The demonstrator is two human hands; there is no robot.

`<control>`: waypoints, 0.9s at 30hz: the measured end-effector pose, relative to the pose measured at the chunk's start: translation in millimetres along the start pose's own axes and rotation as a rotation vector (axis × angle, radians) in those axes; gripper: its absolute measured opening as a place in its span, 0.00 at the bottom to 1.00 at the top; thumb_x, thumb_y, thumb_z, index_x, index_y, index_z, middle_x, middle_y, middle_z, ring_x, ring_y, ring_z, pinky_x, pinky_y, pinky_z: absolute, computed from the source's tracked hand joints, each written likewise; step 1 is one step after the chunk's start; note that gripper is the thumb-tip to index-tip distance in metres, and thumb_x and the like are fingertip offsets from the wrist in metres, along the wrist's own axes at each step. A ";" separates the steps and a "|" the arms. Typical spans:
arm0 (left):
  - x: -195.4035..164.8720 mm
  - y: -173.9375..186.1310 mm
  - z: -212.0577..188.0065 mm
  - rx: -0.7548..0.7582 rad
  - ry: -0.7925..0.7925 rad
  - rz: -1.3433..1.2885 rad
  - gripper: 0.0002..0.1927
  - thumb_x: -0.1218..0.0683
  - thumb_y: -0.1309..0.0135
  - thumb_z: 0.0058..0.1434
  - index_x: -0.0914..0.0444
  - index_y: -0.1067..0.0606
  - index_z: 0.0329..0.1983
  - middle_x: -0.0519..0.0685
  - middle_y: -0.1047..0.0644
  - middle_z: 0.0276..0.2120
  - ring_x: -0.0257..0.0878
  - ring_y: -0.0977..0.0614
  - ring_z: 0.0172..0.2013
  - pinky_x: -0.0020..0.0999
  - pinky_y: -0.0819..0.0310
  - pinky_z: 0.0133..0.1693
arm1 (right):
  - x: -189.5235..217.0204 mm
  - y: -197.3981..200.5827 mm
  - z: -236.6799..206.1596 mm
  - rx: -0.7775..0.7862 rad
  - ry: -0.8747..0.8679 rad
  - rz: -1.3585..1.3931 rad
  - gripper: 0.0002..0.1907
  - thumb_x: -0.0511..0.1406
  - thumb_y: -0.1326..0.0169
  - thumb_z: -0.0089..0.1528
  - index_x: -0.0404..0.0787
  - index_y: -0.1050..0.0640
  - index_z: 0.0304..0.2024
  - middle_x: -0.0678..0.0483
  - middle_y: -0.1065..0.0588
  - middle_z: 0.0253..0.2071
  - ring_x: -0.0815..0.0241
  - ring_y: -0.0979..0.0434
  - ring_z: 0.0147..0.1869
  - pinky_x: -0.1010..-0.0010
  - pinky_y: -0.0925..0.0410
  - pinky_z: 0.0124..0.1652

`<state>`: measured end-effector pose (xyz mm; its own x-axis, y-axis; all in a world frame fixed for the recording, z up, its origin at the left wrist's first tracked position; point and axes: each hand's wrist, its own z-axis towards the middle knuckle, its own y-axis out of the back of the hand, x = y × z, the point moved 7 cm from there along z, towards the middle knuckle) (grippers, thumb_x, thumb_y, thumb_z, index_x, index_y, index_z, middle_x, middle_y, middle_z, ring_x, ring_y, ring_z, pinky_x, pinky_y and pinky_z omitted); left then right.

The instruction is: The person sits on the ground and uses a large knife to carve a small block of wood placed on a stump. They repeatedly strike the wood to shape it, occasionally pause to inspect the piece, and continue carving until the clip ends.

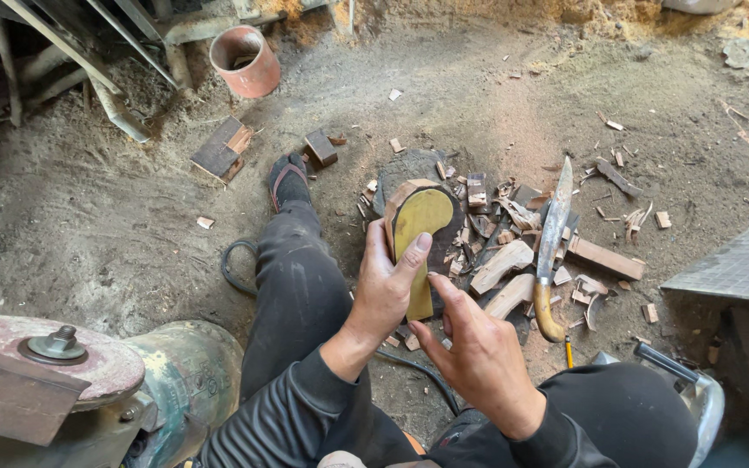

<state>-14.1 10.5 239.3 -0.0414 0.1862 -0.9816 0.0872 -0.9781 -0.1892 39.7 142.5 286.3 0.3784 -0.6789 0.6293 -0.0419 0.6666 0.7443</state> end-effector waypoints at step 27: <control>9.2 1.7 -2.5 -0.020 0.101 -0.157 0.20 0.47 0.47 0.69 0.65 0.31 0.55 0.48 0.26 0.48 0.33 0.26 0.48 0.31 0.32 0.52 | 7.8 7.2 -3.2 -0.049 0.097 0.014 0.34 0.38 0.33 0.56 0.39 0.30 0.62 0.53 0.29 0.27 0.58 0.26 0.23 0.64 0.32 0.24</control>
<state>-11.8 10.8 229.9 0.0444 0.3461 -0.9371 0.1071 -0.9343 -0.3400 45.3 143.0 295.9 0.4663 -0.6377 0.6131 -0.0030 0.6919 0.7220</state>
